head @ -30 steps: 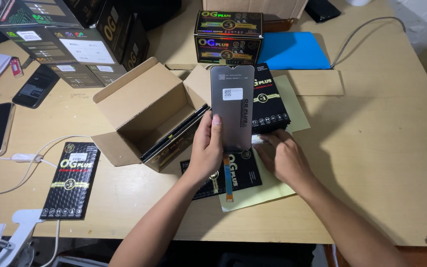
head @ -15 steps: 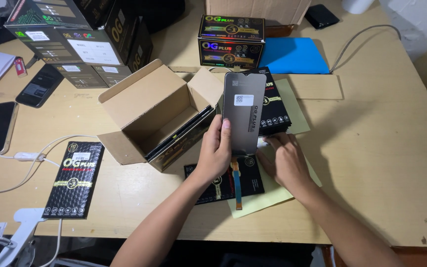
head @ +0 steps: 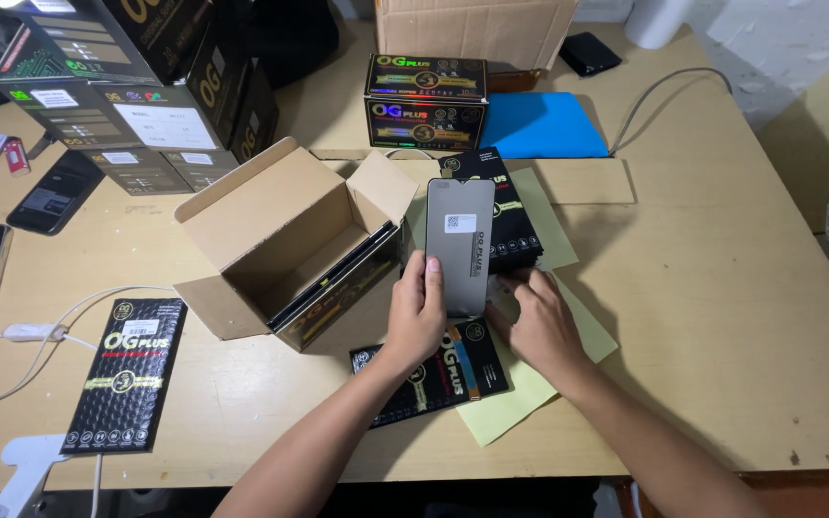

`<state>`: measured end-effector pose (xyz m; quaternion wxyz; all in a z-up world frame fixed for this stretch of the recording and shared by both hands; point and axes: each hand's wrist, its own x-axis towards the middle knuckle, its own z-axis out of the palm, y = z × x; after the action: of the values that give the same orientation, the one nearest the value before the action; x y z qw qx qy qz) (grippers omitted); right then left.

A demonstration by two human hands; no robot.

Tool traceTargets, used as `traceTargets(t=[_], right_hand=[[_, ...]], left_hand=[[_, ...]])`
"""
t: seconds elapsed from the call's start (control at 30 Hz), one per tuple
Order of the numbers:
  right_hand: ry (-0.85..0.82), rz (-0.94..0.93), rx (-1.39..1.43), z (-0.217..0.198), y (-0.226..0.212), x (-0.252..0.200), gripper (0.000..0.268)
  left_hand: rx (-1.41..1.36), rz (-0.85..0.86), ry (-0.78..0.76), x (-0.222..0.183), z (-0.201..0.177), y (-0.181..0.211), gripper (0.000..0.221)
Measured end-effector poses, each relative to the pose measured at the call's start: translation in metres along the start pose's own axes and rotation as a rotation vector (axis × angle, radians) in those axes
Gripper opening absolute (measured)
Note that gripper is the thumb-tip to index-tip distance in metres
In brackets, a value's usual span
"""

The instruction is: Inspecting mobile phone screen replacements, marking them with a pen, and placing them into individual retail boxes.

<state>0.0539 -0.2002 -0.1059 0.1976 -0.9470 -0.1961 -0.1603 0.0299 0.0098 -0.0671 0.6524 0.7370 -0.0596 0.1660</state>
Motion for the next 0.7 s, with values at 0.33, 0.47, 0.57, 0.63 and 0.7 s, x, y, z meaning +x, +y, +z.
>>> traceTargets(t=[0.33, 0.47, 0.57, 0.63, 0.7], right_hand=[[0.06, -0.026, 0.038, -0.007, -0.005, 0.003, 0.043], [0.061, -0.038, 0.108, -0.017, -0.005, 0.008, 0.04], [0.021, -0.079, 0.156, -0.019, -0.004, 0.015, 0.03], [0.085, -0.336, 0.042, -0.02, -0.006, 0.016, 0.028], [0.072, -0.368, 0.135, -0.031, -0.027, 0.016, 0.023]], left_hand=[[0.011, 0.009, 0.031, 0.001, 0.0, -0.008, 0.033], [0.02, 0.006, 0.038, 0.002, -0.003, 0.004, 0.034], [-0.025, 0.04, 0.05, 0.01, -0.011, 0.002, 0.032], [-0.048, 0.062, 0.057, 0.014, -0.019, 0.002, 0.031], [-0.063, 0.07, 0.069, 0.018, -0.027, 0.003, 0.03]])
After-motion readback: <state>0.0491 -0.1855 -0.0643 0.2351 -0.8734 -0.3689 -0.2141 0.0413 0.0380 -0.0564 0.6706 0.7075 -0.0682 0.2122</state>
